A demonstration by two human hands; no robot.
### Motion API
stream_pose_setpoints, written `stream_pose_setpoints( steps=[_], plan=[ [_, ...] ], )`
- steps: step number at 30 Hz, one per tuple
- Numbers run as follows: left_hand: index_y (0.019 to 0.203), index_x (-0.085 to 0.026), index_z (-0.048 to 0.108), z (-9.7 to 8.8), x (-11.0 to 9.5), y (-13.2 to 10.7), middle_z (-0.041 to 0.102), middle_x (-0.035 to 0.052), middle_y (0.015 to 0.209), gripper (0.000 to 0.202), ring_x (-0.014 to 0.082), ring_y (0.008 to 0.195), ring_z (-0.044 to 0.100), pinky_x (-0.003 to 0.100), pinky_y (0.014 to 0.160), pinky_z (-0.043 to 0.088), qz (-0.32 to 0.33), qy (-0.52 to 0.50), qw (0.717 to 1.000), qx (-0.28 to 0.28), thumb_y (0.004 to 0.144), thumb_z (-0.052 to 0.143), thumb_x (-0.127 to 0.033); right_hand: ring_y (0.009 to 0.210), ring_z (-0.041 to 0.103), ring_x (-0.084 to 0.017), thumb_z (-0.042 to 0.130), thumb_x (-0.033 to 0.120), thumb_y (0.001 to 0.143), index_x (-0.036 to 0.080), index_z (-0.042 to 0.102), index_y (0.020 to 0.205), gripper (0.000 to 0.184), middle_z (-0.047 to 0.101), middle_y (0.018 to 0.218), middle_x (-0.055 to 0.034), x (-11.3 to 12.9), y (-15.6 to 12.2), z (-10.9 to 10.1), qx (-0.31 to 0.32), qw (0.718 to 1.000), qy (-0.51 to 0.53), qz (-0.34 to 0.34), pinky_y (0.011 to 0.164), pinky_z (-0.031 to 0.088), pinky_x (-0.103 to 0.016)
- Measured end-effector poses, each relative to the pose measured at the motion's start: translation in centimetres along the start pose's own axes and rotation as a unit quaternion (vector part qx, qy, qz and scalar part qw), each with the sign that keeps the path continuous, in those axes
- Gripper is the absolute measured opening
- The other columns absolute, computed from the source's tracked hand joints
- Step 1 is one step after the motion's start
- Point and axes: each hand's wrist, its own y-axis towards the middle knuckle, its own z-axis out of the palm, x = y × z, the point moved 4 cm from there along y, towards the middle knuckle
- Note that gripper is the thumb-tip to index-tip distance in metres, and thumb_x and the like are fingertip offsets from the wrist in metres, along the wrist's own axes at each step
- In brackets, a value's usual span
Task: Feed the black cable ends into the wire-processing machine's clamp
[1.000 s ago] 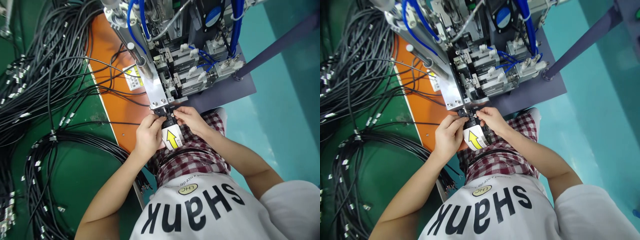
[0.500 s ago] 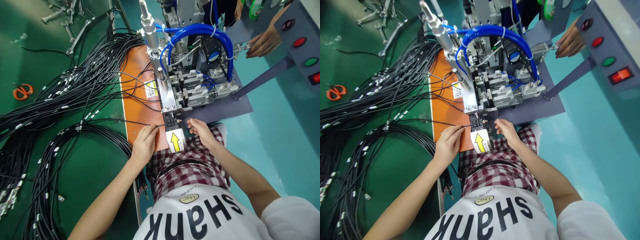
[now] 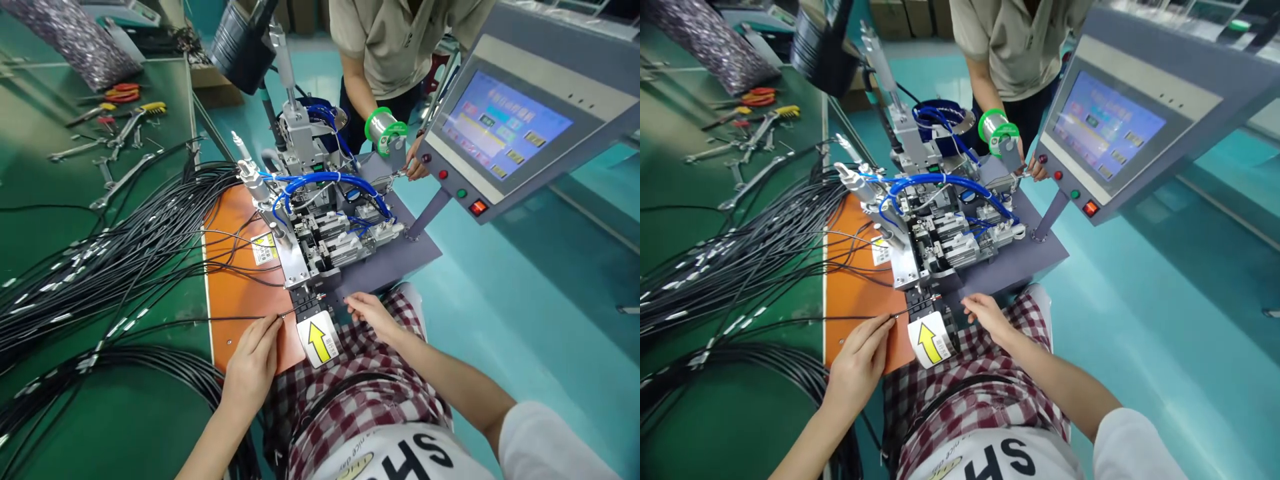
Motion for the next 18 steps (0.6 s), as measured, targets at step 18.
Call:
stream_pose_setpoints(
  steps=[18],
  plan=[
    [0.134,-0.021,0.056,-0.2,-0.8,-0.4,0.063,0.0123,0.131,0.038,0.0251,0.123,0.058,0.047,0.107,0.051,-0.023,-0.002,1.0,-0.004,0.098,0.047,-0.011,0.054,0.053,-0.01,0.072,0.06,0.076,0.017,0.065,0.076,0.043,0.061,0.069,0.0017,0.9,3.0,5.0,0.081,0.996,-0.031,-0.032,0.054,0.034,-0.025]
  ],
)
